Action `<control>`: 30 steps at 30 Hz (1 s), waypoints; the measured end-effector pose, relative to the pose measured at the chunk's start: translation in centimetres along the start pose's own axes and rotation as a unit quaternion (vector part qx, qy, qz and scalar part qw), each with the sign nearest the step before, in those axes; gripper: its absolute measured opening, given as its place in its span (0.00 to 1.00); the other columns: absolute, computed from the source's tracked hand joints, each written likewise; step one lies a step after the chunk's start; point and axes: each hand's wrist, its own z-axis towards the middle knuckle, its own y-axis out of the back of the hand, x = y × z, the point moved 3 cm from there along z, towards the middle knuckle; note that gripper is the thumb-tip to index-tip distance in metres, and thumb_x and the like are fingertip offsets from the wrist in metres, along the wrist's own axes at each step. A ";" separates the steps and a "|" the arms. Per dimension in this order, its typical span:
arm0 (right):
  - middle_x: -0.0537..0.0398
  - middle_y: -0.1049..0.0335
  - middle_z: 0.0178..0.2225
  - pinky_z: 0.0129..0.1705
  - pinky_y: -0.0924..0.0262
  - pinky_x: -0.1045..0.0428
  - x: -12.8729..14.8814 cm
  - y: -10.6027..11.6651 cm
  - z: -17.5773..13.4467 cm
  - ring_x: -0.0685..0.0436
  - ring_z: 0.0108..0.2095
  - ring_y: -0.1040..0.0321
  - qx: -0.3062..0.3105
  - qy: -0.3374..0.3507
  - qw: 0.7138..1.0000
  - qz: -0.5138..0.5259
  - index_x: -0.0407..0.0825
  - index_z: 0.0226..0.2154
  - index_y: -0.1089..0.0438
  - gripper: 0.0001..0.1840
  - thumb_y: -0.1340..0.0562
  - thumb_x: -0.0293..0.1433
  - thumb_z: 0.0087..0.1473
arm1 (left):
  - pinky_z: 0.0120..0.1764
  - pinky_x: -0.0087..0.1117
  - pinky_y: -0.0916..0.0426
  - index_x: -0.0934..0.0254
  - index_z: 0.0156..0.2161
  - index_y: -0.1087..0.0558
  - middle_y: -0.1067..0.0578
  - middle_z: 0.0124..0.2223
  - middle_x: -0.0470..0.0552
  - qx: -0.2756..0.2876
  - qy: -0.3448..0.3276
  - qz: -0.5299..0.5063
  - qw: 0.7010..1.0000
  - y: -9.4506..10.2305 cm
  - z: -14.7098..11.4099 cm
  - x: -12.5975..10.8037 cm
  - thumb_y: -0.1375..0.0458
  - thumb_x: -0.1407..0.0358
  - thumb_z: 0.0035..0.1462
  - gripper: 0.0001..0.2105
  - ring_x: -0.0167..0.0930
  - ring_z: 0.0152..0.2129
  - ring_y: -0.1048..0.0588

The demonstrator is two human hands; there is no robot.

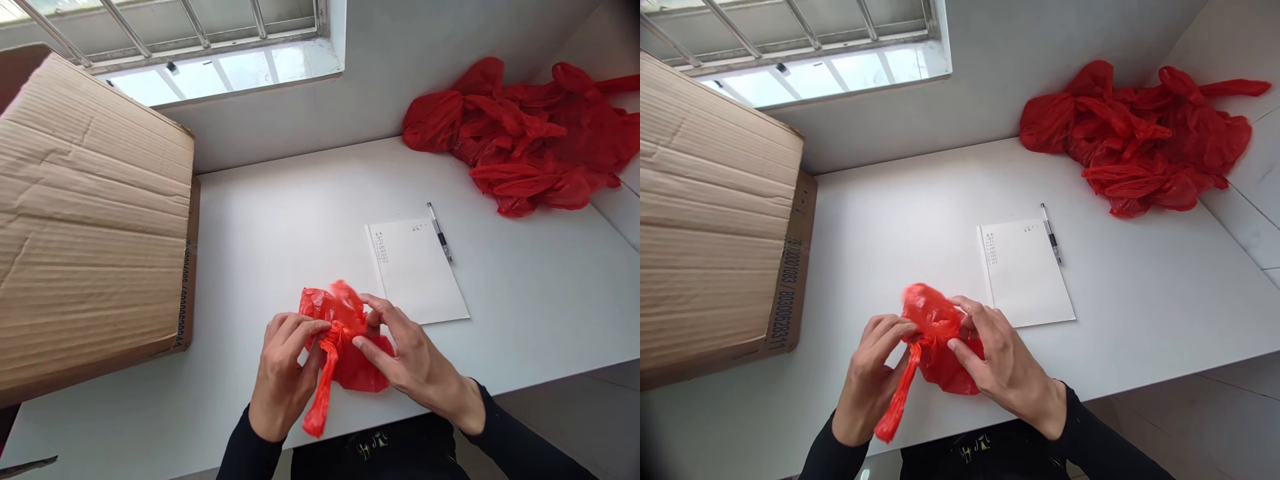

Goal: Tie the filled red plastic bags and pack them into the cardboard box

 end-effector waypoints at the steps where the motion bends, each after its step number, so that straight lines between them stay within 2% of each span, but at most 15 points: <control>1: 0.54 0.30 0.48 0.51 0.32 0.40 -0.2 0.5 -0.1 0.41 0.46 0.32 -0.011 -0.014 1.000 0.001 0.61 0.60 0.40 0.21 0.41 0.37 0.65 | 0.44 0.38 0.33 0.59 0.46 0.27 0.23 0.40 0.49 -0.018 0.019 -0.006 1.000 0.3 -0.2 0.2 0.42 0.76 0.63 0.10 0.33 0.40 0.31; 3: 0.56 0.30 0.43 0.48 0.31 0.43 -0.6 1.6 -0.2 0.42 0.43 0.32 -0.038 -0.039 0.999 0.004 0.60 0.56 0.36 0.17 0.42 0.37 0.66 | 0.43 0.35 0.32 0.58 0.46 0.26 0.24 0.40 0.47 -0.058 0.052 -0.019 0.997 1.1 -0.8 0.9 0.42 0.75 0.63 0.10 0.32 0.39 0.30; 6: 0.58 0.32 0.38 0.47 0.31 0.45 -1.1 3.0 -0.4 0.44 0.41 0.32 -0.081 -0.052 0.995 -0.003 0.61 0.58 0.38 0.19 0.42 0.36 0.66 | 0.42 0.33 0.32 0.58 0.46 0.25 0.26 0.39 0.47 -0.104 0.093 -0.025 0.990 2.0 -1.8 1.7 0.42 0.74 0.63 0.10 0.30 0.38 0.29; 8: 0.57 0.31 0.43 0.51 0.34 0.44 -0.9 3.2 -0.3 0.43 0.46 0.33 -0.095 -0.027 0.995 -0.023 0.61 0.58 0.37 0.19 0.43 0.35 0.66 | 0.46 0.34 0.33 0.57 0.50 0.26 0.26 0.43 0.49 -0.113 0.093 -0.004 0.989 2.2 -1.9 1.5 0.42 0.74 0.63 0.13 0.31 0.42 0.29; 11: 0.54 0.32 0.50 0.54 0.38 0.42 0.3 2.3 0.2 0.41 0.52 0.36 -0.088 0.031 0.994 -0.048 0.58 0.55 0.36 0.18 0.39 0.37 0.63 | 0.54 0.39 0.35 0.58 0.59 0.30 0.30 0.53 0.54 -0.082 0.052 0.035 0.995 1.6 -1.1 0.1 0.41 0.72 0.62 0.21 0.36 0.52 0.33; 13: 0.55 0.31 0.48 0.53 0.38 0.41 1.1 1.6 0.6 0.41 0.48 0.35 -0.068 0.052 0.994 -0.066 0.56 0.53 0.35 0.17 0.37 0.38 0.62 | 0.52 0.38 0.34 0.58 0.56 0.28 0.28 0.51 0.53 -0.061 0.021 0.045 0.997 1.1 -0.4 -0.7 0.38 0.71 0.60 0.19 0.36 0.49 0.32; 16: 0.58 0.30 0.39 0.48 0.37 0.44 1.6 1.6 0.8 0.45 0.41 0.34 -0.054 0.056 0.994 -0.074 0.55 0.43 0.31 0.05 0.40 0.33 0.65 | 0.44 0.35 0.33 0.58 0.44 0.25 0.25 0.39 0.48 -0.080 0.011 0.028 0.996 1.3 -0.1 -0.8 0.38 0.71 0.61 0.08 0.32 0.39 0.30; 18: 0.58 0.31 0.36 0.38 0.35 0.49 1.0 2.7 0.5 0.46 0.38 0.34 -0.080 0.019 0.996 -0.042 0.56 0.39 0.31 0.04 0.42 0.33 0.66 | 0.41 0.34 0.33 0.58 0.40 0.26 0.24 0.35 0.45 -0.124 0.072 -0.006 0.990 2.1 -0.7 0.2 0.39 0.70 0.62 0.04 0.30 0.34 0.28; 20: 0.57 0.31 0.38 0.31 0.36 0.53 -0.1 4.1 -0.2 0.46 0.39 0.33 -0.131 -0.036 0.991 -0.005 0.57 0.40 0.32 0.04 0.42 0.36 0.66 | 0.40 0.33 0.32 0.57 0.40 0.26 0.24 0.36 0.45 -0.179 0.188 -0.049 0.965 2.9 -1.9 1.6 0.39 0.64 0.63 0.01 0.30 0.34 0.26; 22: 0.57 0.31 0.41 0.34 0.35 0.53 -1.1 5.2 -0.9 0.45 0.44 0.32 -0.170 -0.065 0.983 0.023 0.57 0.42 0.33 0.04 0.42 0.38 0.66 | 0.40 0.33 0.31 0.56 0.41 0.26 0.23 0.39 0.46 -0.208 0.281 -0.090 0.933 3.4 -2.8 2.4 0.40 0.59 0.63 0.05 0.31 0.36 0.25; 23: 0.57 0.30 0.44 0.39 0.34 0.52 -1.4 5.5 -1.2 0.45 0.47 0.32 -0.176 -0.066 0.981 0.035 0.57 0.43 0.34 0.04 0.43 0.37 0.66 | 0.42 0.34 0.31 0.56 0.44 0.26 0.23 0.41 0.46 -0.213 0.294 -0.107 0.926 3.5 -3.0 2.3 0.40 0.58 0.63 0.07 0.32 0.38 0.24; 25: 0.57 0.31 0.46 0.48 0.35 0.50 -1.4 5.4 -1.3 0.44 0.50 0.33 -0.163 -0.049 0.984 0.052 0.58 0.45 0.35 0.06 0.42 0.37 0.65 | 0.49 0.35 0.31 0.54 0.51 0.28 0.24 0.48 0.48 -0.209 0.263 -0.110 0.936 3.5 -2.5 1.5 0.38 0.58 0.61 0.13 0.33 0.44 0.25; 27: 0.58 0.31 0.43 0.50 0.37 0.49 -0.8 4.8 -1.1 0.45 0.47 0.33 -0.133 -0.033 0.990 0.043 0.59 0.50 0.36 0.13 0.38 0.37 0.63 | 0.51 0.35 0.33 0.54 0.54 0.30 0.26 0.49 0.48 -0.198 0.206 -0.076 0.955 3.4 -1.5 0.2 0.35 0.60 0.58 0.18 0.33 0.45 0.27; 28: 0.59 0.32 0.40 0.49 0.37 0.49 -0.4 4.6 -0.9 0.46 0.44 0.33 -0.115 -0.021 0.993 0.028 0.59 0.51 0.36 0.15 0.37 0.37 0.62 | 0.49 0.34 0.33 0.55 0.51 0.28 0.26 0.46 0.46 -0.187 0.186 -0.055 0.963 3.3 -1.1 -0.4 0.34 0.61 0.57 0.17 0.31 0.43 0.27; 30: 0.61 0.33 0.35 0.43 0.37 0.50 0.4 4.3 -0.6 0.47 0.39 0.34 -0.091 0.013 0.996 0.000 0.59 0.47 0.33 0.11 0.36 0.37 0.62 | 0.41 0.32 0.33 0.57 0.42 0.27 0.27 0.36 0.44 -0.173 0.177 -0.035 0.968 3.5 -0.4 -1.1 0.35 0.62 0.58 0.08 0.28 0.34 0.28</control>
